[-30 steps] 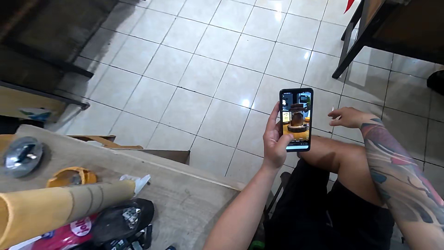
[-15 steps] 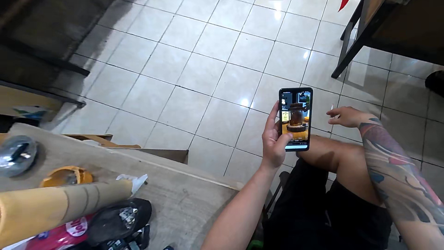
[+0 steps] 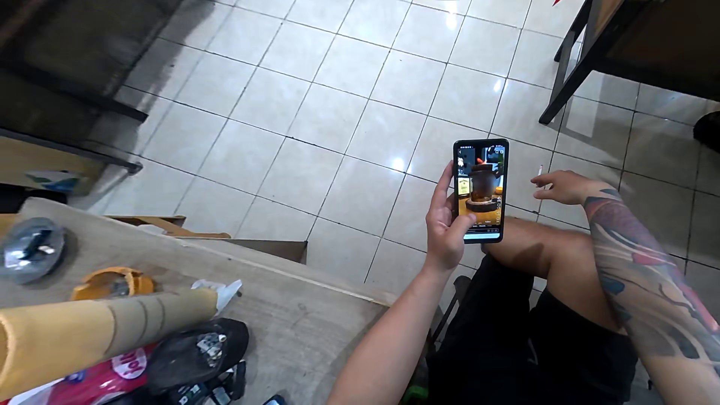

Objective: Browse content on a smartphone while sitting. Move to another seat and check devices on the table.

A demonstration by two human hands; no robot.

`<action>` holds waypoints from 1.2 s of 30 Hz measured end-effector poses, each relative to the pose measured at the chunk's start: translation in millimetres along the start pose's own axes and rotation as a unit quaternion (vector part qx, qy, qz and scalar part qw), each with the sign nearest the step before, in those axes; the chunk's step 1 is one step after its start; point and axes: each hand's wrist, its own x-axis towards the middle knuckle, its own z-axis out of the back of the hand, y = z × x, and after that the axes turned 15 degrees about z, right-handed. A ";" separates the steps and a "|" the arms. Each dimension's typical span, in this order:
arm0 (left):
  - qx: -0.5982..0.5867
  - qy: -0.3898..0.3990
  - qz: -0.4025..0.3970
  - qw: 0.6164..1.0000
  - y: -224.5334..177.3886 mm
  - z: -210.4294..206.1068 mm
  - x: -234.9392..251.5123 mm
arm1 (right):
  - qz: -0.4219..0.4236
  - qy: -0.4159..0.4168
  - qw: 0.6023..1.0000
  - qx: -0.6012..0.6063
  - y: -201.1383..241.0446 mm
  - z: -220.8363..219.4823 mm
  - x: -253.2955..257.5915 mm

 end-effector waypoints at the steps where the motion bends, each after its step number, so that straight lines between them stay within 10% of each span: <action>1: -0.001 0.001 0.000 1.000 0.0 0.3 0.1 | -0.001 0.001 1.000 0.000 0.1 0.2 0.2; 36: -0.002 0.009 -0.005 1.000 1.5 1.8 0.0 | -0.001 0.003 1.000 -0.002 -0.3 0.8 -0.6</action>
